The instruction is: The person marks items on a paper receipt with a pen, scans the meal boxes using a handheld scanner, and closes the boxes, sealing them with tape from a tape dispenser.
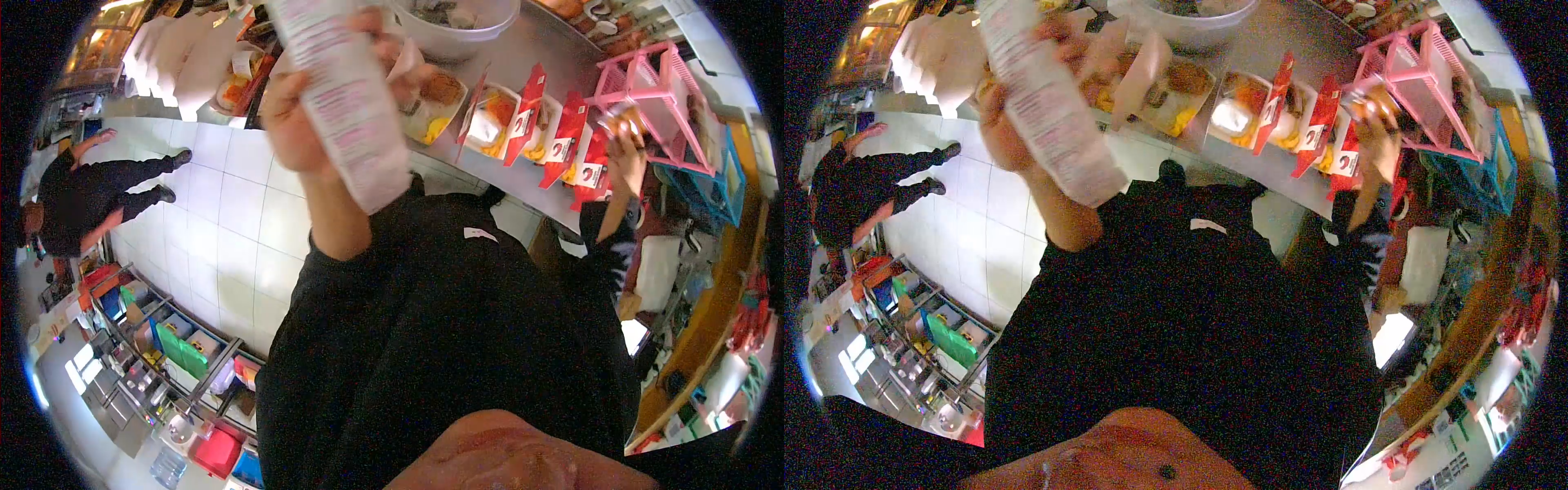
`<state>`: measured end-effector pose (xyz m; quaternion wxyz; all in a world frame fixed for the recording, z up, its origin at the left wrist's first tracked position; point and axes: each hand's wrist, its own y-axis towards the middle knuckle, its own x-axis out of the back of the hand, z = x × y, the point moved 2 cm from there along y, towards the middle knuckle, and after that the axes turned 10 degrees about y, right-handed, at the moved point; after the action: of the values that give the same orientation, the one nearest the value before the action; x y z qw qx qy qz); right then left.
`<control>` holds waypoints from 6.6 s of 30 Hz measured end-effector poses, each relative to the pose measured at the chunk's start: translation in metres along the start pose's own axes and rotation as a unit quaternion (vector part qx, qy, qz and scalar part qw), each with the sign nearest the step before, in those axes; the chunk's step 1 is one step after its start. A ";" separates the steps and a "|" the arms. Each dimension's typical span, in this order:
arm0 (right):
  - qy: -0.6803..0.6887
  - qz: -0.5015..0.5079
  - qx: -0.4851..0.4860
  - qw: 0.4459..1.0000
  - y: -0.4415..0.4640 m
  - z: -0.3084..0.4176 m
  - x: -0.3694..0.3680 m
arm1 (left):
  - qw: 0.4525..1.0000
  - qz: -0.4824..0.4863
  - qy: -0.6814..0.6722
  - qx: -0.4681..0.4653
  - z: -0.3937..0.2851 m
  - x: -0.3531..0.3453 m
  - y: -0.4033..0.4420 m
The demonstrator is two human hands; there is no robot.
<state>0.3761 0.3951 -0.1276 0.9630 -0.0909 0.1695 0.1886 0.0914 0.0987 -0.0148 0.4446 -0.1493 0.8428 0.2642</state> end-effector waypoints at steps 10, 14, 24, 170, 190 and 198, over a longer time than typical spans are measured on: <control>-0.518 0.444 0.156 0.714 -0.022 -0.109 -0.201 | 0.982 -0.121 0.019 -0.145 -0.105 0.069 -0.069; -0.618 0.533 0.085 0.572 -0.033 -0.150 -0.232 | 0.975 -0.057 -0.134 -0.166 -0.112 0.062 -0.070; -0.579 0.479 0.196 0.630 0.002 -0.207 -0.208 | 0.980 -0.134 -0.047 -0.143 -0.121 0.103 -0.081; 0.042 0.184 0.249 0.950 -0.213 0.006 -0.267 | 0.995 -0.020 0.075 0.062 0.003 -0.032 -0.035; -0.302 0.344 -0.031 0.888 -0.187 -0.101 -0.277 | 0.991 -0.044 -0.114 -0.051 -0.046 0.105 -0.062; -0.394 0.447 0.009 0.803 -0.174 -0.148 -0.291 | 0.975 -0.201 -0.080 -0.042 -0.053 0.148 -0.097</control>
<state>0.1480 0.1047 -0.1407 0.7564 0.0857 -0.2011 0.6165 0.0206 -0.0132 -0.1429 0.5476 -0.3132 0.7453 0.2158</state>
